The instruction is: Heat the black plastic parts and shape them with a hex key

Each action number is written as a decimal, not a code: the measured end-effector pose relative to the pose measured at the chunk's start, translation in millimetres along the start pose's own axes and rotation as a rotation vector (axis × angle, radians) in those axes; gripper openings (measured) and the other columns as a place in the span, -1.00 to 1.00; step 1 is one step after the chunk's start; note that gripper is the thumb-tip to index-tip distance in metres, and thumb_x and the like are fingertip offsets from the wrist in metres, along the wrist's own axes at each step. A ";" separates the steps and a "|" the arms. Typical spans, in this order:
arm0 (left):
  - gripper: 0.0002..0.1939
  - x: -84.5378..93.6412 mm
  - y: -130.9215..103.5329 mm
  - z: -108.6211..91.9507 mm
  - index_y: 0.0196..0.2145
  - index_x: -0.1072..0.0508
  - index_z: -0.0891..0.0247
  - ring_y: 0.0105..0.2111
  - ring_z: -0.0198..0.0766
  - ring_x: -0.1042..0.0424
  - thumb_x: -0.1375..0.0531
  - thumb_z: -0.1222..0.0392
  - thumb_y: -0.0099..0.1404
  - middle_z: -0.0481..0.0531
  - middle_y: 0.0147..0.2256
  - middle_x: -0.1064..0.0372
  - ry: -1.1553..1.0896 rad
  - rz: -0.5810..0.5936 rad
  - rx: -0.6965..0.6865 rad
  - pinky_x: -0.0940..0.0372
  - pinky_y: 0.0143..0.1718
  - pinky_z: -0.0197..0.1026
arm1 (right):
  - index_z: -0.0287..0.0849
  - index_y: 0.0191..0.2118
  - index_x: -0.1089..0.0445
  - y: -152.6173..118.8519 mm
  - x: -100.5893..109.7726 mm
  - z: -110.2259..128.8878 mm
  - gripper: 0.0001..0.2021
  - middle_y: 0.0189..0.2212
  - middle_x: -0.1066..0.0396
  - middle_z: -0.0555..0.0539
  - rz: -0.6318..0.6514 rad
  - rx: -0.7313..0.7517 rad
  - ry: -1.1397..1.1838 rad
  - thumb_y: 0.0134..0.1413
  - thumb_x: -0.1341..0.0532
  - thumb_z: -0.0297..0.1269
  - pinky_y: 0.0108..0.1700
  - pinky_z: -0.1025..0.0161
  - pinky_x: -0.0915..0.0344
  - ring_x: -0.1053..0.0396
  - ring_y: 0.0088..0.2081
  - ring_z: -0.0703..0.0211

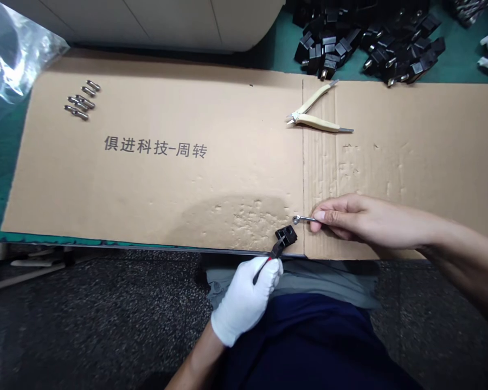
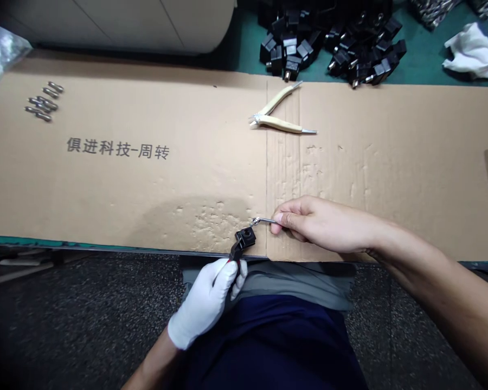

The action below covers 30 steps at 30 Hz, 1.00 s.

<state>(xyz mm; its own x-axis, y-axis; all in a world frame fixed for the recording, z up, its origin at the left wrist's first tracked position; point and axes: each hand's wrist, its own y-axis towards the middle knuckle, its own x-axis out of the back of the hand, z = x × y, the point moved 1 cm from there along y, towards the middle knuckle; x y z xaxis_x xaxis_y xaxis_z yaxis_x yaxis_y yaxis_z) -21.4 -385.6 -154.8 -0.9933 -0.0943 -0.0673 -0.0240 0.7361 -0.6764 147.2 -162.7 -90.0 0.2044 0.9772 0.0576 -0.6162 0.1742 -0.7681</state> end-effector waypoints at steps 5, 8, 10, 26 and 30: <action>-0.47 -4.6 -2.5 -5.5 -0.31 -0.43 0.31 -0.51 -0.37 -0.25 -0.06 -0.26 0.45 -0.02 -0.46 -0.33 -0.126 0.027 0.044 -0.18 -0.49 -0.30 | -0.19 -0.15 -0.51 1.2 -3.5 -6.1 -0.60 -0.55 -0.12 0.10 0.023 -0.006 0.200 0.41 -0.11 0.04 -0.53 0.36 0.05 0.02 -0.54 0.34; -0.46 -7.6 -4.5 -8.0 -0.31 -0.40 0.31 -0.54 -0.37 -0.27 -0.03 -0.27 0.47 -0.04 -0.49 -0.31 -0.181 0.061 0.039 -0.21 -0.50 -0.30 | -0.21 -0.16 -0.50 -0.5 -5.7 -11.8 -0.65 -0.58 -0.08 0.13 0.065 -0.025 0.416 0.41 -0.15 -0.01 -0.63 0.43 0.16 0.11 -0.60 0.40; -0.46 -9.1 -6.1 -8.6 -0.31 -0.38 0.31 -0.55 -0.36 -0.27 -0.02 -0.28 0.47 -0.04 -0.50 -0.31 -0.219 0.067 0.032 -0.23 -0.51 -0.29 | -0.23 -0.16 -0.48 -1.8 -6.7 -17.3 -0.70 -0.60 -0.07 0.16 0.144 -0.031 0.584 0.41 -0.17 -0.08 -0.69 0.47 0.24 0.19 -0.64 0.44; -0.31 -32.6 -12.1 -23.8 -0.29 -0.42 0.32 -0.63 -0.32 -0.32 -0.12 -0.48 0.27 0.01 -0.54 -0.37 -0.350 0.081 0.132 -0.25 -0.59 -0.26 | -0.20 -0.27 -0.34 -2.1 -8.4 -60.2 -0.75 -0.75 0.09 0.28 0.542 0.253 1.142 0.29 -0.26 -0.11 -0.79 0.58 0.17 0.39 -0.74 0.48; -0.25 -36.3 -12.0 -34.5 -0.30 -0.45 0.32 -0.62 -0.32 -0.31 -0.15 -0.55 0.19 0.02 -0.56 -0.38 -0.334 -0.017 0.158 -0.23 -0.54 -0.27 | -0.19 -0.29 -0.33 -2.0 -10.6 -67.5 -0.73 -0.76 0.06 0.28 0.549 0.263 1.196 0.21 -0.32 -0.09 -0.80 0.57 0.17 0.39 -0.74 0.48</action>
<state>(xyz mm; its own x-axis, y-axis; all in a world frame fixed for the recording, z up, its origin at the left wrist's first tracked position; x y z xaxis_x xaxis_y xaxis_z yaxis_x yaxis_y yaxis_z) 11.0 -367.9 -118.9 -0.9005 -0.3384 -0.2732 0.0037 0.6222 -0.7829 197.6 -181.5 -132.1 0.3364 0.2456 -0.9091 -0.9318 -0.0532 -0.3592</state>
